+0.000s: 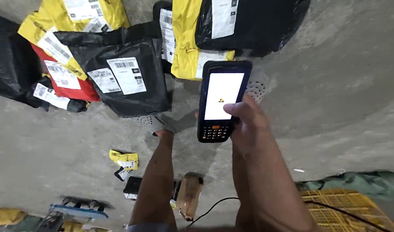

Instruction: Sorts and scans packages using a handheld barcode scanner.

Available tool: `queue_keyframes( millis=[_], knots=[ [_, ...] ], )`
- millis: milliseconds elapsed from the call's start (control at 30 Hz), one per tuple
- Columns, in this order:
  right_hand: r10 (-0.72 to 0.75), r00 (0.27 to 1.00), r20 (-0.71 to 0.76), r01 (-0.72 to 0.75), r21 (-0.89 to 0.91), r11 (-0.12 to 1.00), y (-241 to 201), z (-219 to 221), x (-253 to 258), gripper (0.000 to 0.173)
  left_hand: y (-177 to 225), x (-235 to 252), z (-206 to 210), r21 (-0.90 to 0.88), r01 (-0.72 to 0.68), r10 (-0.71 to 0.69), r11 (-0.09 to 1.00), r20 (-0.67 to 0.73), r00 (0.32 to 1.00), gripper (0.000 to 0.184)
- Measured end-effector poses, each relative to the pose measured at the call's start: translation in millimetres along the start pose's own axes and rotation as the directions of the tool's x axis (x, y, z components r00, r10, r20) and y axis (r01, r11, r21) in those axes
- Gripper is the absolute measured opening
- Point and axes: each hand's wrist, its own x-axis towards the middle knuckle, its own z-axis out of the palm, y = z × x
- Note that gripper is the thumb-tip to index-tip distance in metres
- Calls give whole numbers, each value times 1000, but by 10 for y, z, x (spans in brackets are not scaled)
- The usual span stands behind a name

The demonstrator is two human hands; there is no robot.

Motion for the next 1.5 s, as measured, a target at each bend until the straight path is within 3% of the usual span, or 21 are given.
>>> queue_keyframes(
  millis=[67, 100, 133, 167, 200, 233, 300, 467, 667, 833, 1333, 1500],
  knots=[
    [3, 1000, 14, -3, 17, 1000, 27, -1, -4, 44, -454, 79, 19, 84, 300, -286, 950, -152, 946, 29],
    [15, 1000, 7, -15, 8, 1000, 30, 8, -9, 44, -730, 88, 59, 110, 408, -403, 906, -71, 913, 20],
    [25, 1000, -5, -25, -4, 1000, 31, 15, -4, 44, -1019, 87, 123, 183, 459, -487, 869, 149, 861, 16],
    [37, 999, -20, -37, -15, 999, 38, 28, -2, 45, -1216, 138, 182, 300, 451, -541, 841, 433, 721, 21],
    [50, 998, -33, -51, -15, 999, 47, 42, -2, 45, -1330, 235, 248, 396, 409, -569, 822, 599, 563, 27],
    [54, 998, -41, -54, -7, 999, 57, 56, 0, 45, -1429, 297, 291, 468, 346, -582, 813, 651, 488, 32],
    [51, 998, -43, -51, 16, 999, 69, 69, 7, 45, -1572, 328, 317, 515, 266, -573, 815, 645, 506, 37],
    [62, 997, -44, -61, 25, 998, 78, 117, 3, 47, -1583, 370, 298, 283, 267, -389, 921, 679, 623, 34],
    [70, 998, -1, -70, 34, 997, 113, 127, 26, 46, -1630, 443, 226, 284, 299, -413, 911, 655, 633, 36],
    [92, 996, 6, -92, 38, 995, 109, 122, 39, 48, -1673, 449, 261, 224, 286, -363, 932, 627, 689, 33],
    [116, 993, 11, -116, 99, 988, 82, 70, 65, 59, -1647, 475, 282, 139, 332, -346, 933, 599, 722, 27],
    [108, 994, 19, -110, 86, 990, 88, 68, 73, 60, -1639, 483, 271, 149, 366, -377, 919, 606, 700, 27]
  ],
)
